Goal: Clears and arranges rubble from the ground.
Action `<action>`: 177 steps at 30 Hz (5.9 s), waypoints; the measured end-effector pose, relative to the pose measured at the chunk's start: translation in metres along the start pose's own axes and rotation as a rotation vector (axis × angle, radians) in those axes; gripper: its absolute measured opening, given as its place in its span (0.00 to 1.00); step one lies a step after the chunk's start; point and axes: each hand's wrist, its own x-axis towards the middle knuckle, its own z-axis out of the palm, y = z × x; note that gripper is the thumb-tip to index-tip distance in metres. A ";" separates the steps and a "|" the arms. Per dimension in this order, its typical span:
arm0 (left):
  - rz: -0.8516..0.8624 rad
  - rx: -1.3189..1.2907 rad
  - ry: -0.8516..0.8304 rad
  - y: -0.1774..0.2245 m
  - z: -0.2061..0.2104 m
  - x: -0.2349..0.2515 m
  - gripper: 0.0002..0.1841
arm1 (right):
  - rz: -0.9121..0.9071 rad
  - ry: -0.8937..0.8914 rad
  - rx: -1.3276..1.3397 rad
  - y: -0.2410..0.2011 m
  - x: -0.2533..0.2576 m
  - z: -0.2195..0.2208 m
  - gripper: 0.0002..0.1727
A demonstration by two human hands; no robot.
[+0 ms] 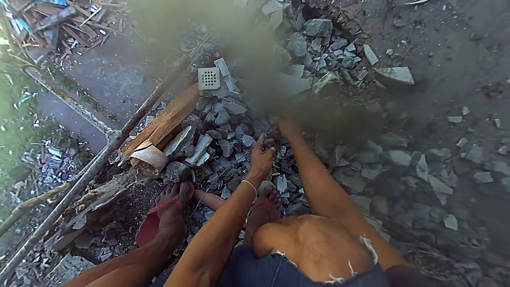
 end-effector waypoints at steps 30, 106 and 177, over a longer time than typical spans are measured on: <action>-0.005 1.339 -1.209 0.103 0.006 -0.040 0.11 | -0.179 -0.104 -0.794 -0.068 -0.048 0.054 0.24; 0.253 1.713 -0.427 0.117 -0.021 0.103 0.14 | 0.354 -0.003 1.099 0.091 -0.110 0.074 0.14; 0.068 1.102 -0.028 0.038 -0.023 0.023 0.20 | 0.154 -0.035 1.014 0.080 -0.074 -0.010 0.13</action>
